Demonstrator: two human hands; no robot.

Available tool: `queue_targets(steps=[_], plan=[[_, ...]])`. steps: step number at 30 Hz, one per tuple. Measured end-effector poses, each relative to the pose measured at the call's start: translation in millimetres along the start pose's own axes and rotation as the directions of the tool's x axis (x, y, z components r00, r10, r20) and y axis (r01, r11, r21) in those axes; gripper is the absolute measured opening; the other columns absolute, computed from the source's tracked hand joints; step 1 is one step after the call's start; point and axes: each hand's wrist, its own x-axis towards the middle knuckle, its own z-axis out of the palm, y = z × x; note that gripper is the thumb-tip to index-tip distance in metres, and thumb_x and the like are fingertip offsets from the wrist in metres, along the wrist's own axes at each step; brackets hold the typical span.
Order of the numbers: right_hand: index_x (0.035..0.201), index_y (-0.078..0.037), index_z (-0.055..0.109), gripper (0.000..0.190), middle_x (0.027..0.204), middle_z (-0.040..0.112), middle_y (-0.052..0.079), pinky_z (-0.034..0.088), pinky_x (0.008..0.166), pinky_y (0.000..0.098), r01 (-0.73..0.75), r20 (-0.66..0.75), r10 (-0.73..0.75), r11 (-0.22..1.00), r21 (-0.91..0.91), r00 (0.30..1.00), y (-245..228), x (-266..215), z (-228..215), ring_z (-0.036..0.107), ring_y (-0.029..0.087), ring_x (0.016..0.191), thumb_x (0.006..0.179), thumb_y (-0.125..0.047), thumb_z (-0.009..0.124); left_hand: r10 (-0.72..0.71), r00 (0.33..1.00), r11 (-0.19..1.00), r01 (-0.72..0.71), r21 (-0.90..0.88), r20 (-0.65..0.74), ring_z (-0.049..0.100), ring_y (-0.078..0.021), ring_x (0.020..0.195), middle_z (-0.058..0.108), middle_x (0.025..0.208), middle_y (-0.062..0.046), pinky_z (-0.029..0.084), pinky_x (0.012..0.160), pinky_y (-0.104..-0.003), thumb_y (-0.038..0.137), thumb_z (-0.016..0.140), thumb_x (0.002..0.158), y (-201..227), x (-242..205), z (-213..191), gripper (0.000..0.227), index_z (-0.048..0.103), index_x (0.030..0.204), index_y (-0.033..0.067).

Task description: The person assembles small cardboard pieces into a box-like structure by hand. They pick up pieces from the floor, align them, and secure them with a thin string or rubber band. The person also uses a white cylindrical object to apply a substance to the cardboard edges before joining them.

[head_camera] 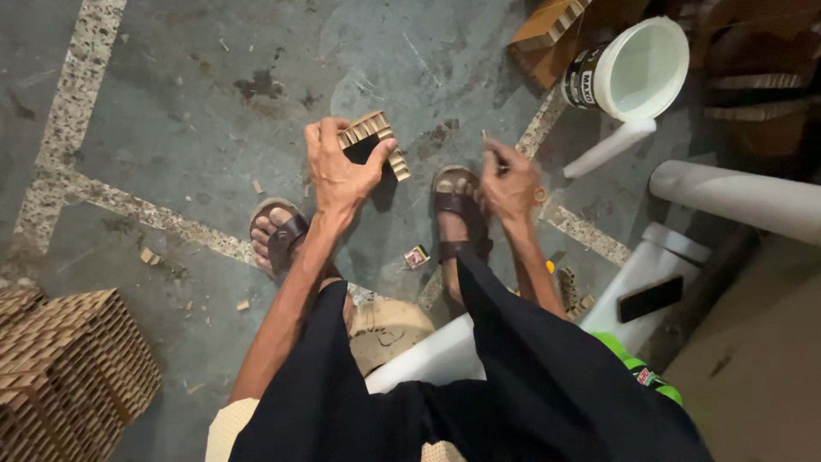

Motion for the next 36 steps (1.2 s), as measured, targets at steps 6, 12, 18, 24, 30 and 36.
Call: queue_targets(steps=[6,12,18,24,30,36], plan=[[0.106,-0.005,0.078,0.017,0.093,0.071,0.020,0.055,0.076,0.0427,0.137,-0.107,-0.170,0.954,-0.268,0.980,75.6,-10.0,-16.6,0.070,0.035,0.084,0.091,-0.010,0.073,-0.021,1.000,1.000,0.021,-0.015,0.016,0.062,-0.0381,0.102,0.055,0.114,-0.020,0.053,0.087,-0.048,0.036,0.094,0.075,2.1,0.2,-0.5,0.061,0.061,0.111,0.0012],[0.093,-0.003,0.076,0.006,0.091,0.071,0.018,0.055,0.077,0.0423,0.119,-0.102,-0.154,0.950,-0.290,0.983,79.1,-2.0,-14.0,0.069,0.034,0.085,0.089,-0.008,0.075,-0.009,1.000,1.000,0.009,-0.019,0.001,0.061,-0.0380,0.105,0.055,0.116,-0.020,0.053,0.089,-0.047,0.036,0.094,0.075,0.5,-0.8,1.9,0.060,0.061,0.112,0.0013],[0.096,-0.006,0.081,0.014,0.090,0.075,0.015,0.058,0.071,0.0324,-0.014,-0.075,0.007,0.996,-0.090,0.997,53.2,-0.5,-36.6,0.073,0.021,0.078,0.085,-0.015,0.079,-0.019,1.000,0.999,0.019,-0.041,-0.004,0.061,-0.0369,0.106,0.055,0.117,-0.019,0.053,0.090,-0.047,0.035,0.094,0.076,0.1,-3.1,2.1,0.060,0.061,0.112,0.0012],[0.101,-0.008,0.082,0.023,0.089,0.076,0.013,0.055,0.068,0.0297,-0.159,0.007,0.159,0.987,-0.008,0.987,29.0,8.1,-44.4,0.071,0.018,0.075,0.084,-0.023,0.084,-0.010,1.000,0.998,0.010,-0.057,0.000,0.062,-0.0368,0.105,0.053,0.117,-0.019,0.053,0.090,-0.046,0.034,0.093,0.077,3.3,-1.8,-0.5,0.059,0.060,0.112,0.0009],[0.100,-0.006,0.082,0.024,0.089,0.076,0.012,0.055,0.069,0.0289,-0.158,0.030,0.158,0.987,-0.007,0.987,16.9,9.5,-46.7,0.071,0.018,0.076,0.086,-0.025,0.085,-0.025,1.000,0.997,0.025,-0.078,0.003,0.062,-0.0367,0.103,0.054,0.117,-0.019,0.053,0.088,-0.047,0.034,0.093,0.077,5.9,-3.7,-2.5,0.059,0.060,0.113,0.0005],[0.102,-0.004,0.081,0.024,0.090,0.077,0.010,0.057,0.073,0.0283,-0.025,0.033,0.026,0.999,-0.026,0.999,32.2,10.1,-46.1,0.074,0.018,0.079,0.088,-0.023,0.084,0.035,0.999,0.997,-0.036,-0.068,-0.028,0.061,-0.0385,0.106,0.054,0.117,-0.019,0.052,0.092,-0.047,0.031,0.093,0.078,4.9,-6.3,-1.2,0.056,0.061,0.113,0.0014]])
